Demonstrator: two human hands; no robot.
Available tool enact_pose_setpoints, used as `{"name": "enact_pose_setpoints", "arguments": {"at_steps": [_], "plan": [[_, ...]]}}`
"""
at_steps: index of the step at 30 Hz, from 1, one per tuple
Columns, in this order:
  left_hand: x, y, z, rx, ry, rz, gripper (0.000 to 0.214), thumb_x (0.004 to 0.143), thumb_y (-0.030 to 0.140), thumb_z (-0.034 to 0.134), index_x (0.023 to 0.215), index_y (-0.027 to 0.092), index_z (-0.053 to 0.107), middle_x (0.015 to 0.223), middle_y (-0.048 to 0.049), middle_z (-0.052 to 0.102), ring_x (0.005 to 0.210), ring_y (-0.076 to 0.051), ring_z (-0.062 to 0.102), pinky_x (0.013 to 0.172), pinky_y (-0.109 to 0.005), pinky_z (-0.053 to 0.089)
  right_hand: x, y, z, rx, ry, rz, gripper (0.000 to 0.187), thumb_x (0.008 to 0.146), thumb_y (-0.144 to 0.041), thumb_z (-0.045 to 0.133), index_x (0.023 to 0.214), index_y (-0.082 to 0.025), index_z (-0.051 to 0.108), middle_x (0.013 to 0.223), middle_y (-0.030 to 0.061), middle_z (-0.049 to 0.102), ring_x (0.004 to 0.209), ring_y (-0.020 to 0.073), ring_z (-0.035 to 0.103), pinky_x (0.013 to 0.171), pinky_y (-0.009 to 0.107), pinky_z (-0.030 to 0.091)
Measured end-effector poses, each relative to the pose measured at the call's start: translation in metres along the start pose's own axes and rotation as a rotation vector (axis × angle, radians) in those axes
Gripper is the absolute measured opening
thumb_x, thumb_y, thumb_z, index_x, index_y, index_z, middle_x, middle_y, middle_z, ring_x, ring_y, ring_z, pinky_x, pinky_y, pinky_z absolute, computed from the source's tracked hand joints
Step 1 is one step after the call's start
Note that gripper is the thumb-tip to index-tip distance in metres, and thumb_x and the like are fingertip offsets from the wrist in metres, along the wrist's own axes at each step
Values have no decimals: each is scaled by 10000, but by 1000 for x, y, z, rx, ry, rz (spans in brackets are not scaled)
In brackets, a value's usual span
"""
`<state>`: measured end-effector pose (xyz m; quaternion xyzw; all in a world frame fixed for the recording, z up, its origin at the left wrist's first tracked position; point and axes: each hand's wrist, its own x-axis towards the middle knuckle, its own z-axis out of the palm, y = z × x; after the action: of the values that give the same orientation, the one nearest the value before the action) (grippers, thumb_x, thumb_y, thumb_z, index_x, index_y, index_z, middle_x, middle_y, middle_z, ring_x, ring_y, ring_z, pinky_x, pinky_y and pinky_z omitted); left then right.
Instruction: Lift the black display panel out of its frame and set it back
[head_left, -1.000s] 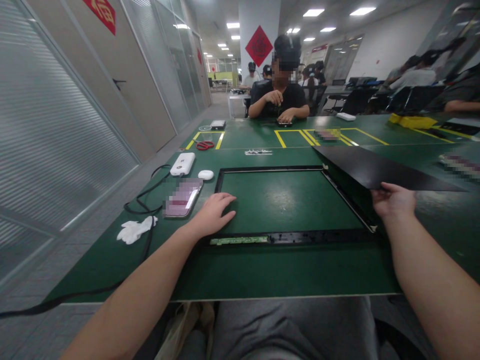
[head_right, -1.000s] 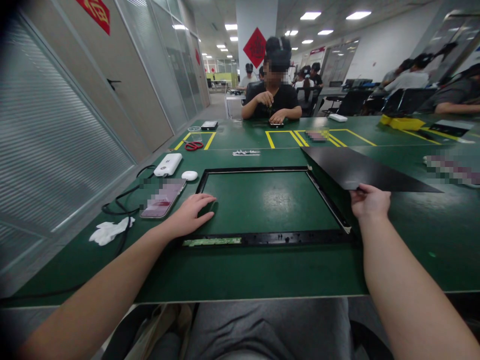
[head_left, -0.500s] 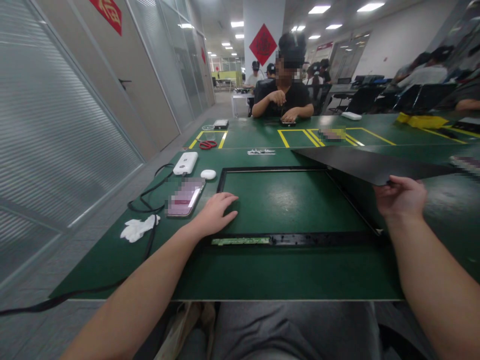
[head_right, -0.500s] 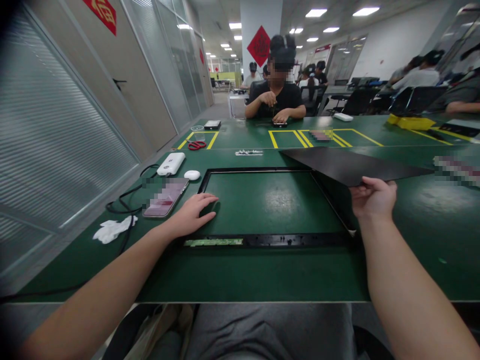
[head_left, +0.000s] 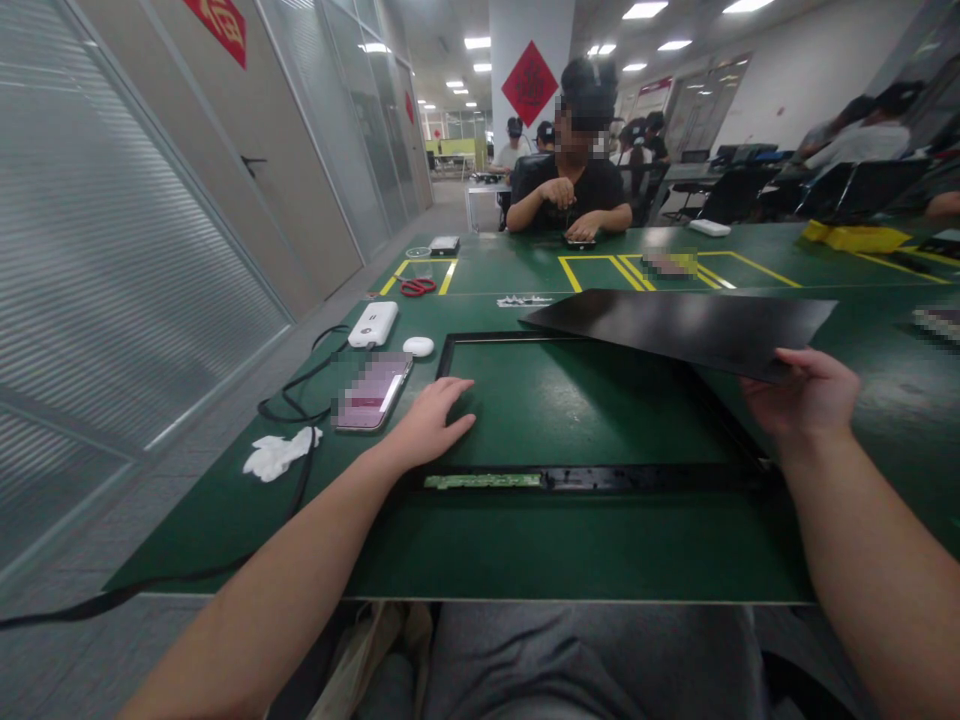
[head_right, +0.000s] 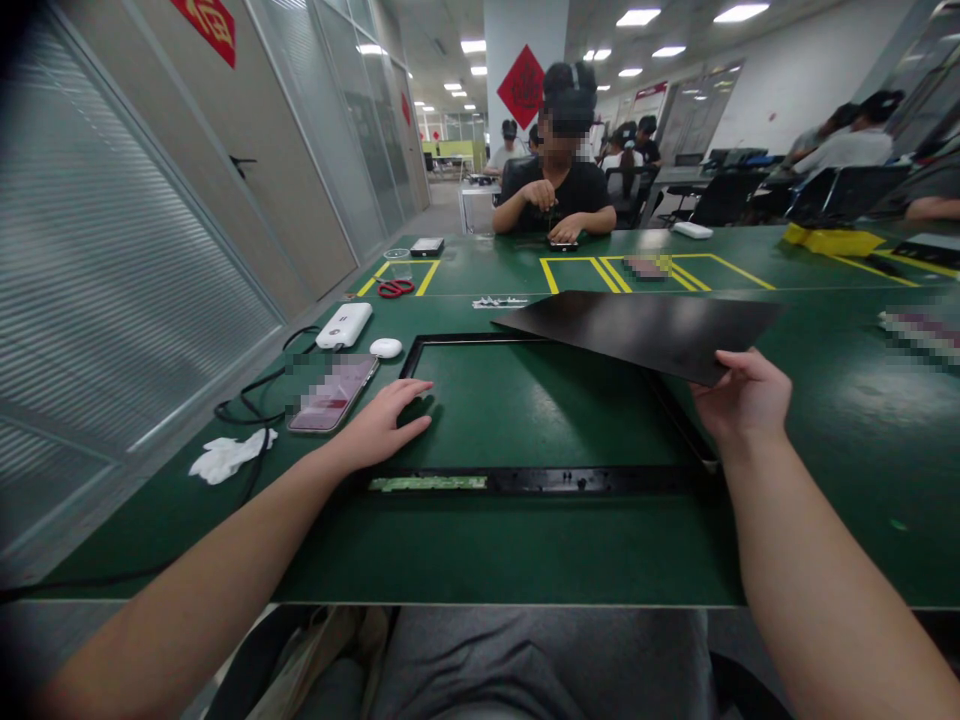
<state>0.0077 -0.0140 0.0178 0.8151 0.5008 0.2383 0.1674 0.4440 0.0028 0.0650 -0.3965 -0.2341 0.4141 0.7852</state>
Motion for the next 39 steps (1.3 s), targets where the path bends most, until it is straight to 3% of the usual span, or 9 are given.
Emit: {"name": "enact_pose_setpoints", "arguments": {"at_steps": [5, 10, 12, 14, 19, 24, 28, 34, 39], "plan": [[5, -4, 4, -262, 214, -162, 639, 877, 437, 588, 1438, 158, 466, 1458, -190, 499, 1243, -301, 573, 1120, -525, 403, 7, -3, -7, 106, -66, 11, 471, 463, -69, 511, 885, -228, 646, 854, 24, 694, 732, 179, 686, 590, 271, 582], [11, 2, -2, -916, 403, -381, 667, 877, 468, 592, 1424, 117, 440, 1439, -216, 538, 1298, -277, 568, 1126, -430, 419, 8, -6, -14, 125, -188, -10, 458, 479, -139, 524, 900, -227, 682, 887, 65, 710, 836, 269, 706, 705, 422, 602], [10, 7, -10, -1183, 376, -422, 630, 896, 516, 553, 1377, 115, 488, 1322, -201, 632, 1211, -268, 632, 1053, -405, 484, 5, -7, -15, 94, -179, 2, 436, 504, -161, 540, 906, -231, 694, 897, 76, 717, 876, 291, 707, 749, 457, 594], [7, 11, -17, -1298, 324, -423, 586, 883, 511, 564, 1307, 107, 561, 1189, -169, 701, 1088, -262, 682, 933, -377, 544, 2, -9, -14, 36, -163, 30, 407, 533, -183, 555, 909, -239, 701, 914, 82, 725, 916, 308, 705, 776, 480, 587], [5, 12, -26, -1252, 370, -422, 573, 707, 242, 710, 1269, 152, 635, 1069, -70, 754, 917, -221, 699, 729, -291, 542, -3, -9, -12, -103, -263, 127, 419, 570, -222, 564, 959, -233, 721, 1008, 100, 736, 950, 314, 699, 796, 501, 585], [7, 12, -28, -1266, 374, -407, 589, 706, 272, 639, 1284, 157, 645, 1043, -70, 756, 969, -302, 710, 791, -393, 574, -1, -6, -13, -218, -221, 237, 559, 521, -153, 549, 1046, -208, 731, 1041, 96, 733, 925, 265, 711, 764, 425, 608], [9, 15, -31, -1299, 416, -370, 614, 700, 264, 607, 1304, 158, 635, 1020, -64, 761, 974, -318, 717, 823, -425, 590, 2, -3, -15, -304, -289, 381, 635, 479, -114, 577, 1091, -192, 727, 1040, 98, 745, 860, 259, 723, 671, 378, 614], [10, 15, -33, -1273, 450, -358, 651, 657, 200, 609, 1306, 167, 636, 1004, -41, 771, 1027, -317, 705, 873, -415, 586, 9, 4, -16, -430, -236, 428, 469, 525, -108, 597, 970, -148, 737, 872, 107, 746, 665, 175, 688, 526, 238, 565], [9, 10, -26, -1238, 446, -342, 635, 647, 227, 678, 1275, 143, 645, 1071, -67, 768, 1052, -306, 703, 923, -417, 566, 23, 11, -25, -534, -152, 359, 370, 582, -114, 603, 926, -179, 721, 704, 80, 713, 510, 125, 575, 385, 180, 440]]}}
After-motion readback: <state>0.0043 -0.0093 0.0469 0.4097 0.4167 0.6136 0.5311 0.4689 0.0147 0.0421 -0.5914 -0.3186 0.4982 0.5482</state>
